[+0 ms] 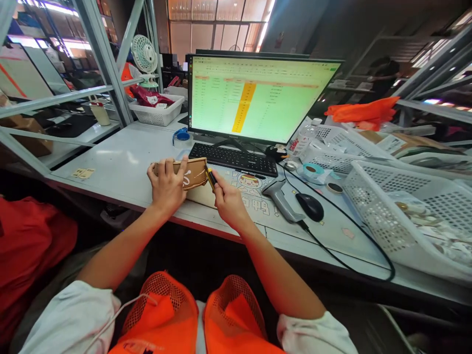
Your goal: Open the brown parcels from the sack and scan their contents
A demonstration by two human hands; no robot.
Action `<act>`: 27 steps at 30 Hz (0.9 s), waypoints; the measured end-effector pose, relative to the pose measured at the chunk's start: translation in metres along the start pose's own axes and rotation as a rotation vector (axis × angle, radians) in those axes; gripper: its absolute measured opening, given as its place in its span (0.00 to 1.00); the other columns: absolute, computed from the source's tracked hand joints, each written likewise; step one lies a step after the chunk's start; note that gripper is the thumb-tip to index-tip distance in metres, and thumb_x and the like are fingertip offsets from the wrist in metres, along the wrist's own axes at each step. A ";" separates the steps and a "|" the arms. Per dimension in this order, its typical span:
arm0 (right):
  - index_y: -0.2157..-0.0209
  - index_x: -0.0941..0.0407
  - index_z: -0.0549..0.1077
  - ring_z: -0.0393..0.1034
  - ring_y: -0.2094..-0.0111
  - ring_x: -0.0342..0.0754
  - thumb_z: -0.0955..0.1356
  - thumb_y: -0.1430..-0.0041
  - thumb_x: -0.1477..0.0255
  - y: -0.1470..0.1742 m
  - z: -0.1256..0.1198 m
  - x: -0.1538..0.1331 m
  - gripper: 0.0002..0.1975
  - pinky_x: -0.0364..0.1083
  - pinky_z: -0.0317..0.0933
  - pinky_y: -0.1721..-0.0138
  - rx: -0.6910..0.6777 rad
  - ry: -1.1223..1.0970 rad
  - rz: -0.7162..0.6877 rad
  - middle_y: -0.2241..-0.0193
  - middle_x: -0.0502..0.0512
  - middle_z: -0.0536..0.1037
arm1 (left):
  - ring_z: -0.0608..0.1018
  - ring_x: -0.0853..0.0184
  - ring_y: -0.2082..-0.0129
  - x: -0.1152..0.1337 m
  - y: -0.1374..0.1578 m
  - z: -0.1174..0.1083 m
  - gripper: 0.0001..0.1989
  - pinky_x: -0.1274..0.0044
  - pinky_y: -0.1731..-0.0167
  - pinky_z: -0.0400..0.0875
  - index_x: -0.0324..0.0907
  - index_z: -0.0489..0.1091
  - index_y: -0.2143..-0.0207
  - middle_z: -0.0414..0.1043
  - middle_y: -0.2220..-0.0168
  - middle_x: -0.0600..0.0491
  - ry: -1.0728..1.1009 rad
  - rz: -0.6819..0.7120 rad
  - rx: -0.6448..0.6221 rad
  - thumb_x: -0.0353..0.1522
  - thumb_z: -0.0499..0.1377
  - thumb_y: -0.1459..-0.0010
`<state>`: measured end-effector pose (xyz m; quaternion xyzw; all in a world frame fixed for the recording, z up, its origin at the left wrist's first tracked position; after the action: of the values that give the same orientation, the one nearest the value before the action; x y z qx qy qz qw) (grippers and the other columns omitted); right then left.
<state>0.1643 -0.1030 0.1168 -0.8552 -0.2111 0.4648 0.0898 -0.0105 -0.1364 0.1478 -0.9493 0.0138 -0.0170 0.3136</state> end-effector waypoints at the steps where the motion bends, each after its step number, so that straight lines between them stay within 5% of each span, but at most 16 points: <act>1: 0.31 0.58 0.67 0.75 0.64 0.52 0.57 0.29 0.67 0.005 0.001 -0.002 0.29 0.53 0.72 0.54 0.009 0.049 -0.010 0.62 0.60 0.80 | 0.63 0.42 0.37 0.000 0.001 0.000 0.35 0.49 0.39 0.54 0.43 0.60 0.28 0.63 0.39 0.33 0.007 -0.007 0.004 0.32 0.60 0.37; 7: 0.32 0.58 0.69 0.75 0.68 0.51 0.58 0.29 0.69 0.028 -0.009 -0.007 0.28 0.53 0.72 0.57 -0.111 0.128 0.053 0.66 0.59 0.81 | 0.63 0.40 0.37 -0.015 0.003 -0.005 0.35 0.49 0.39 0.57 0.44 0.64 0.31 0.63 0.40 0.34 0.087 -0.121 0.071 0.32 0.64 0.41; 10: 0.33 0.55 0.70 0.75 0.72 0.49 0.61 0.29 0.65 0.028 -0.029 -0.006 0.27 0.51 0.73 0.63 -0.078 0.064 0.053 0.64 0.59 0.81 | 0.64 0.40 0.37 -0.056 0.005 -0.007 0.40 0.51 0.38 0.59 0.44 0.66 0.33 0.64 0.40 0.35 0.246 -0.300 0.201 0.39 0.71 0.47; 13: 0.32 0.54 0.68 0.73 0.76 0.47 0.68 0.34 0.60 0.016 -0.053 0.010 0.31 0.49 0.73 0.71 -0.048 -0.047 0.097 0.61 0.58 0.81 | 0.70 0.47 0.40 -0.101 0.014 0.015 0.47 0.57 0.37 0.65 0.45 0.63 0.33 0.67 0.41 0.40 0.623 -0.418 0.259 0.44 0.74 0.53; 16: 0.33 0.55 0.67 0.75 0.72 0.48 0.70 0.35 0.63 -0.004 -0.073 0.035 0.31 0.46 0.72 0.72 -0.083 -0.188 0.191 0.64 0.57 0.81 | 0.73 0.51 0.40 -0.113 0.027 0.064 0.49 0.59 0.38 0.68 0.46 0.59 0.33 0.67 0.39 0.42 1.041 -0.337 0.028 0.46 0.75 0.53; 20: 0.33 0.55 0.66 0.74 0.74 0.47 0.66 0.31 0.72 -0.025 -0.083 0.061 0.26 0.43 0.71 0.75 -0.134 -0.312 0.411 0.73 0.52 0.77 | 0.72 0.47 0.38 -0.095 0.047 0.122 0.51 0.56 0.36 0.67 0.41 0.58 0.36 0.68 0.39 0.39 1.328 -0.302 -0.317 0.46 0.77 0.57; 27: 0.33 0.54 0.67 0.69 0.81 0.44 0.63 0.27 0.70 -0.013 -0.073 0.045 0.24 0.41 0.67 0.82 -0.340 -0.397 0.522 0.79 0.49 0.73 | 0.71 0.44 0.36 -0.084 0.048 0.141 0.53 0.54 0.35 0.68 0.41 0.58 0.35 0.69 0.38 0.38 1.425 -0.305 -0.359 0.47 0.77 0.57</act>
<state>0.2434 -0.0682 0.1279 -0.7760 -0.0735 0.5874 -0.2177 -0.0898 -0.0880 0.0039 -0.7364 0.0843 -0.6682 0.0635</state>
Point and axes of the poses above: each hand's wrist, its own y-axis away from the middle knuckle, its own z-axis out of the palm, x = y × z, the point moved 6 cm from there along -y, towards the middle knuckle
